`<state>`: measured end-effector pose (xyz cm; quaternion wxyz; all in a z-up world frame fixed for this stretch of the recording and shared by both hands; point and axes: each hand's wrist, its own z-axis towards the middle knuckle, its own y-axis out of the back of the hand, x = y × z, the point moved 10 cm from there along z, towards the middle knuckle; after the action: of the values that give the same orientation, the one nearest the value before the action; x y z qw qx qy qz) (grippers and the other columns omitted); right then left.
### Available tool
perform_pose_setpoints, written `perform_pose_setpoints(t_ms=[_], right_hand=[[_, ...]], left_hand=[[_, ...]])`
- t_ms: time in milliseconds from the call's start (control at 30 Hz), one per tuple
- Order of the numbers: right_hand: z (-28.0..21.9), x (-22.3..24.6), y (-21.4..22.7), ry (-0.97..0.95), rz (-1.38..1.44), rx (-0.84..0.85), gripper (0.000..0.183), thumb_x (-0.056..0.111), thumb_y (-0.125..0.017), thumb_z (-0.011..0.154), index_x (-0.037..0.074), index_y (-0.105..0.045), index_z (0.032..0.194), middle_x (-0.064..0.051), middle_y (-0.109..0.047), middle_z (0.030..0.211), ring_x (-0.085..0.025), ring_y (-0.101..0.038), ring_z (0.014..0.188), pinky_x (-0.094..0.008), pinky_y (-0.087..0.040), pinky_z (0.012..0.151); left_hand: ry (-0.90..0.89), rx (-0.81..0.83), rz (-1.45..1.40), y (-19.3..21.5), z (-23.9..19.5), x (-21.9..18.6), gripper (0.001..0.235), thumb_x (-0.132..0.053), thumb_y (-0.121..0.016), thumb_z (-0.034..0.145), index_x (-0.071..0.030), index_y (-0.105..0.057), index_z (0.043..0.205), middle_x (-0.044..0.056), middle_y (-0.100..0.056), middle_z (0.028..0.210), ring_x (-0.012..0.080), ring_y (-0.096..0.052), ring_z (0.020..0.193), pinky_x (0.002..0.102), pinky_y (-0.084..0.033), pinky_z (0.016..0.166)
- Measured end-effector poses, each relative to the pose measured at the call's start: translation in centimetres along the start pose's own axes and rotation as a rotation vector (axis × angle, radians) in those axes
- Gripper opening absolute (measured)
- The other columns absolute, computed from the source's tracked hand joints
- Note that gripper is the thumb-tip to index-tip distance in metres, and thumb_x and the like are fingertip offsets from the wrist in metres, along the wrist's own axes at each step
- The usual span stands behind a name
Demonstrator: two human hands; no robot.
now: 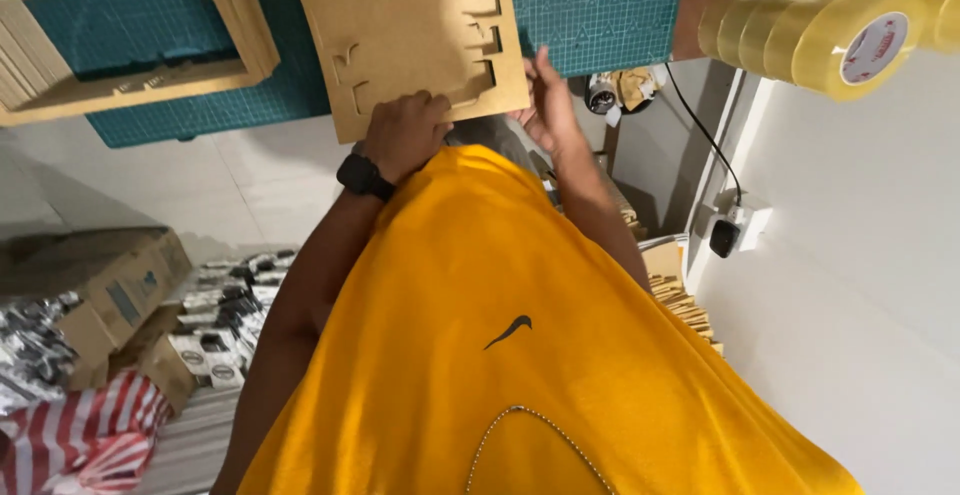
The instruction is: Assembling cardboard boxes by folding flat sheets and interlocking tabs.
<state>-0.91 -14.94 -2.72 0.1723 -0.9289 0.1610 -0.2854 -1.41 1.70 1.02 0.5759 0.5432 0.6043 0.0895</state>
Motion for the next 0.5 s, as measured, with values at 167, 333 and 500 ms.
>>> perform_pose_setpoints(t_ms=[167,333,500], right_hand=[[2.9,-9.1,7.3,-0.049,0.185,-0.370,0.052,0.042,-0.062,0.100,0.001,-0.055,0.131,-0.021,-0.063,0.116,-0.035,-0.078,0.093,-0.055,-0.064,0.091],[7.0,-13.7,7.4,0.028,0.237,-0.355,0.066,0.047,-0.070,0.099,0.002,-0.049,0.141,-0.025,-0.060,0.128,-0.044,-0.069,0.110,-0.067,-0.053,0.098],[9.6,-16.1,7.6,0.110,0.176,-0.448,0.069,0.028,-0.091,0.086,0.004,-0.050,0.136,-0.020,-0.069,0.110,-0.040,-0.075,0.088,-0.054,-0.069,0.072]], left_hand=[[0.012,0.019,0.050,-0.7,0.0,0.4,0.024,-0.035,-0.064,0.099,-0.020,-0.068,0.118,0.005,-0.063,0.102,0.0282,-0.071,0.094,0.047,-0.062,0.068],[-0.009,0.162,-0.236,-2.1,0.2,0.7,0.028,-0.019,-0.062,0.102,-0.004,-0.061,0.125,0.022,-0.063,0.109,0.0443,-0.069,0.106,0.054,-0.060,0.083],[-0.046,0.202,-0.350,2.3,-0.1,-2.4,0.029,-0.016,-0.060,0.103,0.003,-0.060,0.124,0.028,-0.065,0.107,0.0505,-0.068,0.104,0.057,-0.059,0.083]])
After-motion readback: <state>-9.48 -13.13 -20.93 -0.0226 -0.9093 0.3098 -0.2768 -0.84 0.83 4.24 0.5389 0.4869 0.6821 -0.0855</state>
